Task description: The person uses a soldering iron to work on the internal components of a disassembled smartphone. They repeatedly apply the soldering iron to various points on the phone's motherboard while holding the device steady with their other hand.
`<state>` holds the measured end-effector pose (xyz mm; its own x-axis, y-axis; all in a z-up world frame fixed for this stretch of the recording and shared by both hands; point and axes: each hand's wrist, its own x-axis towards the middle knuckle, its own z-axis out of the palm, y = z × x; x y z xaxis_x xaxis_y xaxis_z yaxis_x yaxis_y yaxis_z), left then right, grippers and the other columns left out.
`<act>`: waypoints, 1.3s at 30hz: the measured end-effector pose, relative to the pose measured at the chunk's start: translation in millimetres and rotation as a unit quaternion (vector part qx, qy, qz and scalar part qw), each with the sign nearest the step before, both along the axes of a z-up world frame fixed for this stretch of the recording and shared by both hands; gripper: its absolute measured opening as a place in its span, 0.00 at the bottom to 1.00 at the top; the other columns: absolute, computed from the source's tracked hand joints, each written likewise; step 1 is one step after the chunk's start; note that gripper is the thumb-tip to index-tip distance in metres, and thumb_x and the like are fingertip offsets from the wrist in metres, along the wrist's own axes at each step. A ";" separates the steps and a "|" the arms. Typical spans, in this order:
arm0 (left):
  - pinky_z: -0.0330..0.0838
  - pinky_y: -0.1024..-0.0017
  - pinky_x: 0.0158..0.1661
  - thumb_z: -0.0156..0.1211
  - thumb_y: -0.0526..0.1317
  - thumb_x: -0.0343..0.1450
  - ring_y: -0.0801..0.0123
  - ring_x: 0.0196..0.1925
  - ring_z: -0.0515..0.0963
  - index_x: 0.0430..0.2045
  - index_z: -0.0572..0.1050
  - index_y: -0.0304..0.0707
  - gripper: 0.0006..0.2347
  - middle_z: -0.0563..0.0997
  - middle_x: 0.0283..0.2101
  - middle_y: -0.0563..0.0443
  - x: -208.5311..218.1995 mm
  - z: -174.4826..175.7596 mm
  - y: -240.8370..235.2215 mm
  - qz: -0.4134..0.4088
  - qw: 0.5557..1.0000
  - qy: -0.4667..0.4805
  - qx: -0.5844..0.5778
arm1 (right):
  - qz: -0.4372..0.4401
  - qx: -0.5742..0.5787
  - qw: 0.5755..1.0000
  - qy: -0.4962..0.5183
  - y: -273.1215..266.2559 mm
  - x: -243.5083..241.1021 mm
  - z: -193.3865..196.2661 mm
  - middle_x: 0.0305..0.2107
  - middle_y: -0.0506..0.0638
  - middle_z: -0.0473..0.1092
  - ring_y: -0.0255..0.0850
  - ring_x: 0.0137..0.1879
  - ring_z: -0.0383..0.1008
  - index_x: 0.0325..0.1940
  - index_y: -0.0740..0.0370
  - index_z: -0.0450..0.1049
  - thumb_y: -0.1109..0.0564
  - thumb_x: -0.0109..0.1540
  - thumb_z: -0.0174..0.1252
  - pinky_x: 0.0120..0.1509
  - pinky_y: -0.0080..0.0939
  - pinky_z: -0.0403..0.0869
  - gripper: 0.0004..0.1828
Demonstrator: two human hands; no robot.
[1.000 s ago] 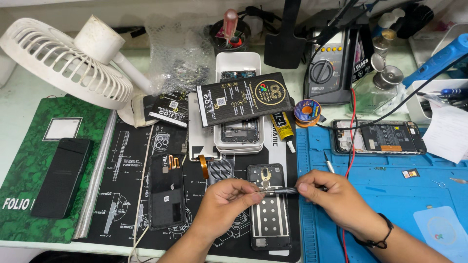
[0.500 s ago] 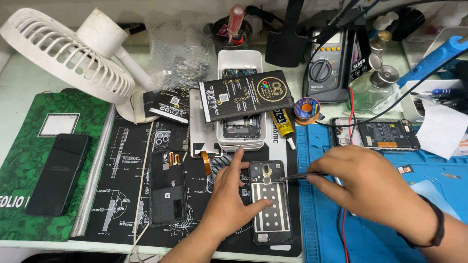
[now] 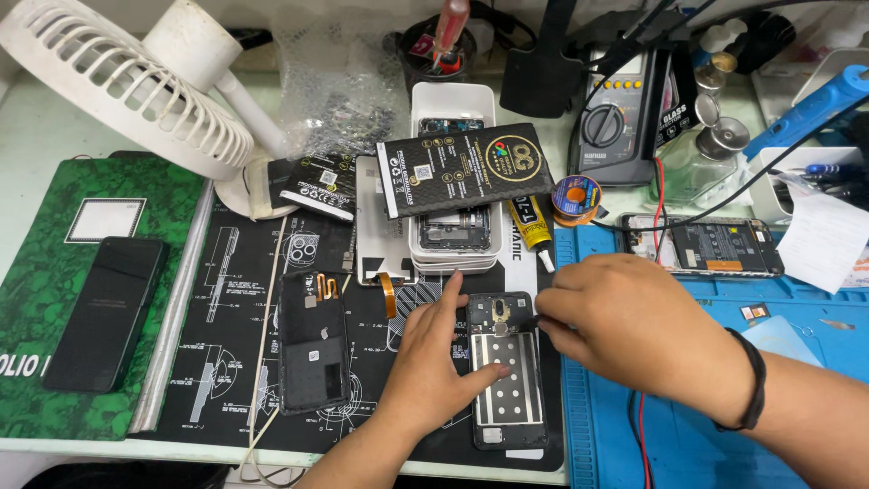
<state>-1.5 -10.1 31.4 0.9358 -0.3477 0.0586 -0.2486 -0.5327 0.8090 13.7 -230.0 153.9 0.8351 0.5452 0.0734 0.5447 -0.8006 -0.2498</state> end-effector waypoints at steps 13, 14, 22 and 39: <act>0.63 0.59 0.61 0.80 0.48 0.56 0.50 0.63 0.68 0.68 0.59 0.34 0.46 0.73 0.60 0.39 -1.2 -1.0 -0.1 -0.005 0.999 -0.030 0.017 | 0.111 -0.115 0.986 0.037 28.2 16.4 13.3 0.30 0.55 0.74 0.57 0.40 0.77 0.41 0.54 0.75 0.56 0.52 0.62 0.39 0.56 0.73 0.13; 0.63 0.59 0.61 0.79 0.48 0.56 0.50 0.63 0.68 0.68 0.59 0.34 0.46 0.73 0.60 0.39 -0.7 -1.2 -0.2 -0.003 0.999 -0.028 0.017 | 0.112 -0.110 0.987 0.036 28.4 16.8 13.7 0.30 0.55 0.74 0.57 0.40 0.77 0.40 0.55 0.75 0.54 0.53 0.62 0.39 0.57 0.73 0.12; 0.62 0.58 0.62 0.79 0.49 0.56 0.49 0.64 0.67 0.66 0.61 0.34 0.44 0.73 0.60 0.38 -0.4 -0.2 -0.7 -0.002 0.999 -0.042 0.030 | 0.131 -0.057 0.990 -0.007 22.1 19.8 12.8 0.26 0.54 0.74 0.55 0.35 0.77 0.38 0.56 0.74 0.54 0.53 0.60 0.38 0.56 0.73 0.10; 0.65 0.60 0.59 0.79 0.47 0.56 0.49 0.62 0.69 0.64 0.65 0.34 0.41 0.74 0.59 0.38 0.4 -2.8 -1.8 0.002 0.999 -0.050 0.020 | 0.156 -0.003 0.986 -0.053 18.8 22.3 7.2 0.26 0.55 0.74 0.55 0.34 0.77 0.36 0.58 0.77 0.54 0.51 0.61 0.35 0.54 0.74 0.11</act>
<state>-1.1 -12.0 28.6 0.9276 -0.3474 0.1373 -0.3239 -0.5651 0.7588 36.0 -211.2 161.1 0.6147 0.7749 0.1475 0.7873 -0.5913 -0.1745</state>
